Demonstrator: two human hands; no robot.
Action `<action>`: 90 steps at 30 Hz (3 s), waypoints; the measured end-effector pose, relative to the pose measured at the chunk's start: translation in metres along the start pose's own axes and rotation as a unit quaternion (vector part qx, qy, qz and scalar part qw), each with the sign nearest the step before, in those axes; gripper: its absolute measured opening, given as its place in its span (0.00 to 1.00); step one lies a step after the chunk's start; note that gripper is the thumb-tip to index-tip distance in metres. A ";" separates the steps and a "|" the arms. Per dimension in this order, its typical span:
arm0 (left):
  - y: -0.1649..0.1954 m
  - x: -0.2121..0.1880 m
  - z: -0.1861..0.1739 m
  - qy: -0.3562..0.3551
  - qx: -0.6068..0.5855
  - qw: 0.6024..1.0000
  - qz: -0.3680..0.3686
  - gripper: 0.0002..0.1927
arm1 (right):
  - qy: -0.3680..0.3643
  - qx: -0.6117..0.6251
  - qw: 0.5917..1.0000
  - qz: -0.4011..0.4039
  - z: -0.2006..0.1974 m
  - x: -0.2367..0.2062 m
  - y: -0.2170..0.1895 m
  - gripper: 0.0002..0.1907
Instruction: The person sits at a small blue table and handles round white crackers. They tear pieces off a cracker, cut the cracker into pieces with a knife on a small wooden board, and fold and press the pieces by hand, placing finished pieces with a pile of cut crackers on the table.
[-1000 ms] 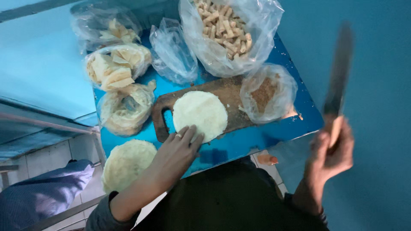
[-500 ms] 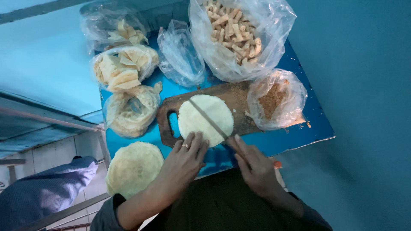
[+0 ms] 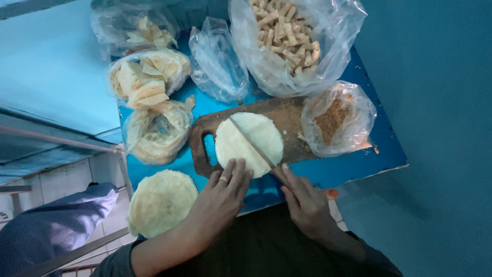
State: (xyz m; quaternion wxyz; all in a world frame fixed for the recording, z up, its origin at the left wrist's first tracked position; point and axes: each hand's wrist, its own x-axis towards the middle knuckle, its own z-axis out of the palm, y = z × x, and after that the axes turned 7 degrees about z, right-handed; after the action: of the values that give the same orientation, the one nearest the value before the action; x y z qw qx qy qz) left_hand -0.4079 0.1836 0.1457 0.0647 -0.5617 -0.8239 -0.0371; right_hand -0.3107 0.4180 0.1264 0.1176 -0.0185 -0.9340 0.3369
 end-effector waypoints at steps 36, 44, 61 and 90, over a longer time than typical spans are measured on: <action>-0.105 0.146 -0.050 -0.154 0.053 0.986 0.027 0.53 | -0.012 -0.028 0.996 -0.089 -0.021 0.014 0.050 0.36; -0.088 0.155 -0.024 -0.172 -0.021 0.981 0.089 0.47 | -0.052 -0.034 0.997 -0.055 -0.026 0.012 0.053 0.35; -0.056 0.113 -0.031 -0.136 0.094 0.982 0.095 0.50 | -0.114 -0.187 0.974 -0.065 -0.028 -0.013 0.010 0.34; -0.019 0.078 -0.043 -0.160 0.166 0.969 0.087 0.52 | -0.043 -0.194 0.979 -0.057 -0.028 -0.055 -0.017 0.32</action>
State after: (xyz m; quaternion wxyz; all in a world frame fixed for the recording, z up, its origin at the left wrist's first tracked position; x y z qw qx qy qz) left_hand -0.4507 0.2432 0.1997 0.0276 -0.6111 -0.7665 0.1957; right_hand -0.2497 0.4161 0.1468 0.0909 0.0266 -0.9852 0.1430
